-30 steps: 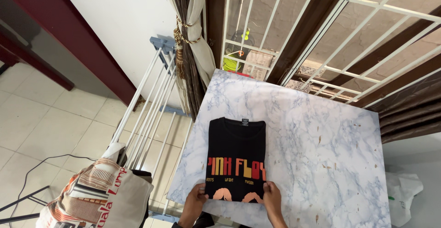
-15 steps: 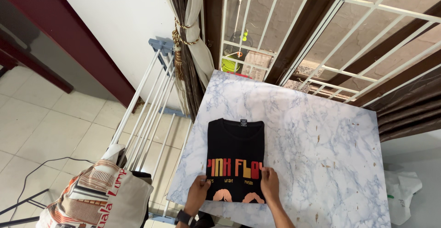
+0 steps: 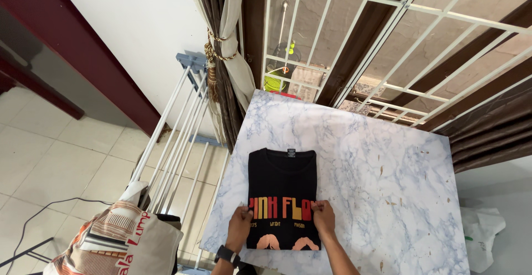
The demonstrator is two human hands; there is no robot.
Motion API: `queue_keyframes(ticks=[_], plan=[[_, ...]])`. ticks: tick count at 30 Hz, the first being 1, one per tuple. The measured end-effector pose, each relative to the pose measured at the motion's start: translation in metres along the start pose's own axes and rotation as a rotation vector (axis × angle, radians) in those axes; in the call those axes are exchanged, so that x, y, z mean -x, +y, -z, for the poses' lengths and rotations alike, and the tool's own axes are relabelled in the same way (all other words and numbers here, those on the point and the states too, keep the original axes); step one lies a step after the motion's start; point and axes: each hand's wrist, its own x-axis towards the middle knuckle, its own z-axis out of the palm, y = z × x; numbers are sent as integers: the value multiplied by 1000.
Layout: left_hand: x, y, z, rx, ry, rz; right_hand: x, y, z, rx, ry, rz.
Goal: The person folds a black t-shirt and a pair of khaki trousers on a table, places them into a black suitcase, and then begins to fold another grey t-shirt.
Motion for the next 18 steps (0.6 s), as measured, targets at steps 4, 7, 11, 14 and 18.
queue_keyframes(ticks=[4,7,11,14,18], plan=[[-19,18,-3,21,75,-68,5,-5,4,40,-20,-6],[-27,22,-5,75,81,-73,7,-12,8,70,-35,-35],[-29,20,-5,86,83,-68,14,-14,6,141,16,23],[-27,24,-11,-23,158,-86,15,-6,0,182,81,101],[-7,36,-17,-139,219,-191,18,6,-10,324,277,361]])
